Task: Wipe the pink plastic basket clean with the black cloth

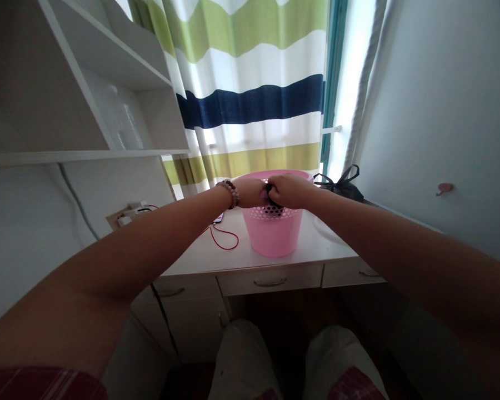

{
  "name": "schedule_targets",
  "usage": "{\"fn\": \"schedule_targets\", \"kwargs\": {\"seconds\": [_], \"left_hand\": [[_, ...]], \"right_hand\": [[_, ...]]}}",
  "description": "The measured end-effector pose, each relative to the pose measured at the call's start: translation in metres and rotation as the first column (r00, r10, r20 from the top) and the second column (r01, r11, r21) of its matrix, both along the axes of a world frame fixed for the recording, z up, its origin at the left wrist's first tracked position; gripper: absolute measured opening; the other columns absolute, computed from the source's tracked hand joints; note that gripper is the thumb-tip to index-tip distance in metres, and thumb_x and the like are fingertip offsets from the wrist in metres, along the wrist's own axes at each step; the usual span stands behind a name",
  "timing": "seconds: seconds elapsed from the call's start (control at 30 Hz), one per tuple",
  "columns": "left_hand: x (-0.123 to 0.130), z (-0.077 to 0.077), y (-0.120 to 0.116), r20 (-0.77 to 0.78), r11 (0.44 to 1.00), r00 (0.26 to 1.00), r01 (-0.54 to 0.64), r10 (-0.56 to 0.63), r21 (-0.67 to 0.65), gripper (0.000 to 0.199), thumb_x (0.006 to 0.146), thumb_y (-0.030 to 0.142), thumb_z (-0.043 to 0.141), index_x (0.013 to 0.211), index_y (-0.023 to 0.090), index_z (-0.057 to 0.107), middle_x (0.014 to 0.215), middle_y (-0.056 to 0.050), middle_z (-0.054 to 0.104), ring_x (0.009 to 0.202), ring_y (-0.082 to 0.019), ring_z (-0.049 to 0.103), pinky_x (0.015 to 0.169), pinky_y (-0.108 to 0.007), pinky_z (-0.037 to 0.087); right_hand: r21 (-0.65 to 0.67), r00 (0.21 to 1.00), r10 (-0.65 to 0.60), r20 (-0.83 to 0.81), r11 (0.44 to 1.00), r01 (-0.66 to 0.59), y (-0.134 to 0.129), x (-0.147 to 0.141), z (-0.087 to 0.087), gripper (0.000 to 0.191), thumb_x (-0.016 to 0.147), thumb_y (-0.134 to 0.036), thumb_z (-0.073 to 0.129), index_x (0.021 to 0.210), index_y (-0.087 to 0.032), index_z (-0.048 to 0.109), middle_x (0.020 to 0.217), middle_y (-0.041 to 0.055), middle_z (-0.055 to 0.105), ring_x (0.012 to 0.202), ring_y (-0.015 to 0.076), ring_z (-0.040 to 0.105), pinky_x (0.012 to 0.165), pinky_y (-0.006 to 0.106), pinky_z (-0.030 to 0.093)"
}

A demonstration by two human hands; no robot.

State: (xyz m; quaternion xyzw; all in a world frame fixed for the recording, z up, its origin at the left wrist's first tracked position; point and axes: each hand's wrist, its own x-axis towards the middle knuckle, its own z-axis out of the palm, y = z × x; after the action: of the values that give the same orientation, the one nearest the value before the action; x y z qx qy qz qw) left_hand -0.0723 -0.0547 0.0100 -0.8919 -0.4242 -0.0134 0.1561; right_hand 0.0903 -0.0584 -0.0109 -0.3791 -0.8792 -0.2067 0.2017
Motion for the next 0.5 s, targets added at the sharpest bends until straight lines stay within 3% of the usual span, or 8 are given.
{"fn": "schedule_targets", "kwargs": {"seconds": [0.17, 0.37, 0.5], "left_hand": [[-0.005, -0.002, -0.005, 0.031, 1.000, 1.000, -0.006, 0.006, -0.002, 0.036, 0.075, 0.046, 0.046, 0.075, 0.015, 0.064, 0.069, -0.006, 0.062, 0.060, -0.014, 0.049, 0.056, -0.026, 0.032], [-0.027, -0.004, 0.005, 0.144, 0.998, 0.989, -0.019, 0.027, -0.063, 0.046, 0.070, 0.059, 0.049, 0.073, 0.015, 0.062, 0.065, -0.003, 0.060, 0.055, -0.012, 0.048, 0.052, -0.024, 0.031], [-0.028, -0.005, 0.005, 0.151, 0.999, 0.988, -0.027, 0.030, -0.025, 0.049, 0.071, 0.061, 0.048, 0.075, 0.015, 0.063, 0.066, -0.004, 0.061, 0.057, -0.014, 0.051, 0.053, -0.025, 0.032]], "right_hand": [[0.076, 0.998, -0.048, -0.048, 0.996, 0.051, -0.003, 0.005, -0.012, 0.039, 0.088, -0.033, 0.030, 0.083, -0.011, 0.061, 0.083, 0.0125, 0.062, 0.072, 0.0194, 0.053, 0.060, 0.029, 0.027], [0.177, 0.983, -0.079, -0.167, 0.978, 0.109, 0.017, 0.039, -0.024, 0.046, 0.092, -0.033, 0.022, 0.076, -0.012, 0.060, 0.077, 0.0112, 0.061, 0.070, 0.0181, 0.050, 0.061, 0.030, 0.025], [0.186, 0.954, -0.132, -0.271, 0.965, 0.186, 0.026, 0.045, -0.027, 0.050, 0.093, -0.032, 0.019, 0.073, -0.013, 0.061, 0.076, 0.0110, 0.061, 0.069, 0.0176, 0.049, 0.062, 0.030, 0.025]]}}
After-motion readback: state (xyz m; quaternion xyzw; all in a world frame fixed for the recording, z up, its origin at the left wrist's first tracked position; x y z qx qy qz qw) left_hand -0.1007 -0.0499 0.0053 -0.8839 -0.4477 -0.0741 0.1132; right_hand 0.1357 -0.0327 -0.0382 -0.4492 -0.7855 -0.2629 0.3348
